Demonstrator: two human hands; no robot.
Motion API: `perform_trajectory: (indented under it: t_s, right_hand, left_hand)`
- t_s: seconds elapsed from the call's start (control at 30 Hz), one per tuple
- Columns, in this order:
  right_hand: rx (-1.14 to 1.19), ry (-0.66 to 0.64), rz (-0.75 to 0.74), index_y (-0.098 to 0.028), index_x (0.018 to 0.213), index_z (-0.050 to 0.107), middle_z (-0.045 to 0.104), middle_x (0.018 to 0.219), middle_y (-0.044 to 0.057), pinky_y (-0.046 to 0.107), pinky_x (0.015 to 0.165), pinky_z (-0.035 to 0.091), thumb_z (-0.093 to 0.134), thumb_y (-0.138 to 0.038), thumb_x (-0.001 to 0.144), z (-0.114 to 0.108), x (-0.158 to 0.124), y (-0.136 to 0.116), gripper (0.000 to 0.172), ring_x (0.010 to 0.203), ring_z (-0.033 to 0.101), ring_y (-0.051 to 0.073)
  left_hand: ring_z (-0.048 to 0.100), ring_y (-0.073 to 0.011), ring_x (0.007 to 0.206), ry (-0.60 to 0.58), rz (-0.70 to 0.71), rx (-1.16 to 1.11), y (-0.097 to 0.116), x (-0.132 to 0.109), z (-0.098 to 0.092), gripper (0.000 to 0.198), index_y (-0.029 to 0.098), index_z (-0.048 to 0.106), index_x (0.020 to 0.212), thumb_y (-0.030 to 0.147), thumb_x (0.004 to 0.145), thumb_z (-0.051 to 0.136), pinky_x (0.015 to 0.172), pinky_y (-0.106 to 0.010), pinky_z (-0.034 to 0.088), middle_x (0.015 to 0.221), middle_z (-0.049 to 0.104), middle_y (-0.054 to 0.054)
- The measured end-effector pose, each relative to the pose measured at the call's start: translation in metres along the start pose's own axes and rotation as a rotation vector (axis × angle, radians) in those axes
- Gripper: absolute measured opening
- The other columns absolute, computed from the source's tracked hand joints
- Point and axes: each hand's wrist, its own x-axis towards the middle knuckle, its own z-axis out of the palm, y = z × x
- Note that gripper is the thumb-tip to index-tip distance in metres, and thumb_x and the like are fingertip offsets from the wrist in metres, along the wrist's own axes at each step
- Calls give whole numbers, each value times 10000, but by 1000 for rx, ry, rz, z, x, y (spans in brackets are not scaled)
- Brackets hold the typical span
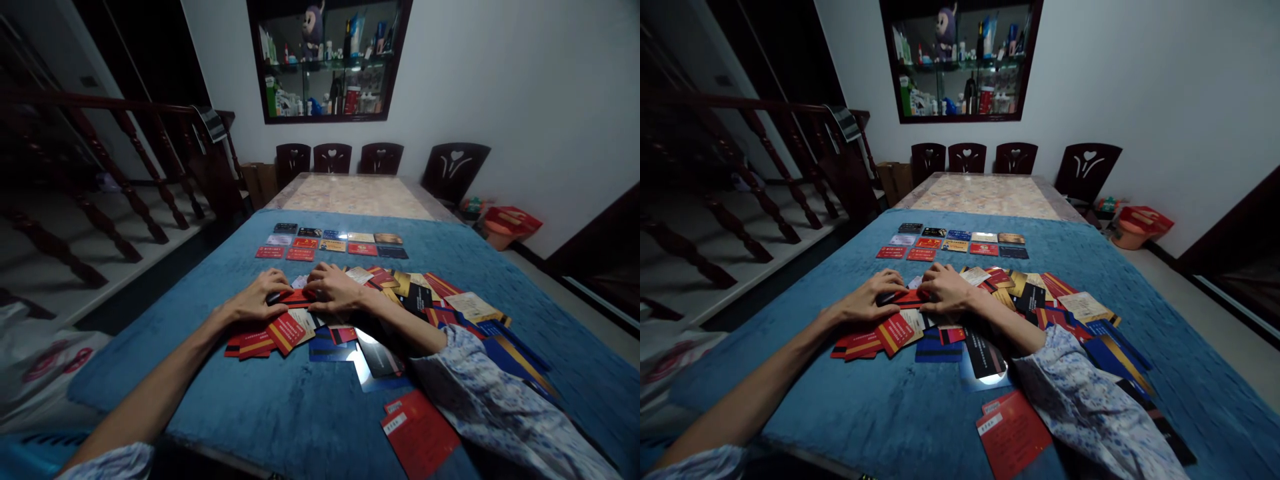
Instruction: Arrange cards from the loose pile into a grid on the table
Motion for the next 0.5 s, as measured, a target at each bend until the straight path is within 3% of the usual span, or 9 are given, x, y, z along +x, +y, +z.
perform_trajectory:
  t_s: [0.5]
  right_hand:
    - [-13, 120, 80, -205, 1055, 760, 725, 981, 104, 367, 818, 308, 568, -445, 965, 5, 1, 6, 320, 983, 484, 245]
  left_hand:
    - [600, -219, 1032, 117, 18, -83, -21, 3, 6, 256, 214, 770, 998, 345, 934, 561, 976, -419, 493, 1038, 717, -75]
